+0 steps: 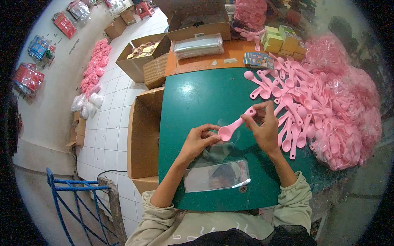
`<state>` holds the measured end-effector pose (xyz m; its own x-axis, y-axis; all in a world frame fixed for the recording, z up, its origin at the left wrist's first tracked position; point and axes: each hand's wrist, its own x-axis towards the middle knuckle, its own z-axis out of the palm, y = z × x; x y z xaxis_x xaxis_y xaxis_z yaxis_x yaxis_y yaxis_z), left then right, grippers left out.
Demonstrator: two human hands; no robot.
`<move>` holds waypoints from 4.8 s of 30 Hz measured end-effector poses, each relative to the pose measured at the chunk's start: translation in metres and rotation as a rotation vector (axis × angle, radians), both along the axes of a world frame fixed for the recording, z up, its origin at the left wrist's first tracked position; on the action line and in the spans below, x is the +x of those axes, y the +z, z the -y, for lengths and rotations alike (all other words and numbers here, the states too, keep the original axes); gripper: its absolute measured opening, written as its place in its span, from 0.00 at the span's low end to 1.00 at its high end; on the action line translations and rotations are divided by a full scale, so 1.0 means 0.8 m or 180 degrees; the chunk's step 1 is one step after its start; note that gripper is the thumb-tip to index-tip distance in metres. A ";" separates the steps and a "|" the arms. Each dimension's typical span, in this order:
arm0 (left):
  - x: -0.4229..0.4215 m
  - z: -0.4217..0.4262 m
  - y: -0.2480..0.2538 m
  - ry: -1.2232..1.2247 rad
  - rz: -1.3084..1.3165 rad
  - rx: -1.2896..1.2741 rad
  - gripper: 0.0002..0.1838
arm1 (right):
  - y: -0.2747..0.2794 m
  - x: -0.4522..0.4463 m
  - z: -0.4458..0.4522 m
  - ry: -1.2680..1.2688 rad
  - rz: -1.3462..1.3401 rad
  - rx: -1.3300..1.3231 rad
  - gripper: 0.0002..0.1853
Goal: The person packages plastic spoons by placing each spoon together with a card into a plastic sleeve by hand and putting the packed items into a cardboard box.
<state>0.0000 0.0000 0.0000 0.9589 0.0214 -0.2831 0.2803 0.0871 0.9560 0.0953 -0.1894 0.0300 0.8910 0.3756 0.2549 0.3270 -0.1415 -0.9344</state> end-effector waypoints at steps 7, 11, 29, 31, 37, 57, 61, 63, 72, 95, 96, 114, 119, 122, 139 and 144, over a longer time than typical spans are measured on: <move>0.000 0.019 -0.001 0.0167 0.0545 -0.0294 0.17 | 0.001 -0.011 -0.006 0.0527 -0.0486 0.0227 0.08; -0.001 0.011 0.016 -0.0400 -0.0114 -0.1024 0.25 | 0.012 -0.007 -0.008 0.0142 -0.0178 0.0173 0.09; 0.042 -0.029 0.029 -0.0278 0.0456 -0.1697 0.25 | 0.059 0.162 -0.036 0.2225 0.0815 -0.0888 0.16; 0.035 -0.028 0.026 -0.0244 0.0629 -0.1821 0.24 | 0.024 0.245 -0.024 -0.0348 0.0997 -0.1340 0.11; -0.003 -0.023 -0.027 -0.0136 0.0573 -0.3366 0.21 | -0.068 0.334 0.019 -0.1530 0.1182 -0.2215 0.18; -0.006 -0.002 -0.004 -0.0319 0.0503 -0.2282 0.21 | 0.129 0.018 -0.004 0.1077 0.0012 -0.0704 0.05; -0.006 -0.014 0.011 -0.0626 0.0652 -0.1043 0.20 | 0.144 -0.007 0.000 0.1161 0.0777 -0.1456 0.08; -0.012 -0.015 0.032 -0.0536 0.0896 -0.0522 0.20 | 0.150 -0.015 0.000 0.1129 0.0836 -0.1411 0.08; -0.009 -0.040 0.104 -0.0625 0.1111 0.0530 0.19 | 0.158 -0.032 0.007 0.0542 0.1117 -0.0762 0.08; 0.004 -0.051 0.128 -0.0692 0.1251 0.0591 0.19 | 0.147 -0.021 0.003 0.0484 0.1489 -0.0789 0.12; 0.004 -0.050 0.127 -0.0665 0.1276 0.0476 0.19 | 0.149 -0.022 0.003 0.0460 0.1558 -0.0793 0.12; 0.007 -0.050 0.114 -0.0709 0.1269 0.0228 0.19 | 0.145 -0.017 -0.001 0.0624 0.2018 -0.0686 0.06; 0.010 -0.053 0.113 -0.0934 0.1254 0.0379 0.19 | 0.145 -0.021 -0.005 0.0483 0.2040 -0.0821 0.07; 0.007 -0.051 0.117 -0.0716 0.1177 0.0136 0.19 | 0.145 -0.020 0.000 0.0186 0.2104 -0.0805 0.07; 0.017 -0.045 0.102 -0.0928 0.1529 0.0860 0.24 | 0.122 -0.020 -0.026 0.1322 0.1778 -0.1545 0.06; 0.014 -0.031 0.105 -0.0624 0.1336 0.1850 0.31 | 0.099 -0.016 -0.030 0.1624 0.1921 -0.1965 0.06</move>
<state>0.0114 0.0248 0.0840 0.9855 -0.1267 0.1127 -0.1603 -0.4795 0.8628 0.0828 -0.1657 0.1090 0.3724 0.8957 0.2428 0.8789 -0.2563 -0.4024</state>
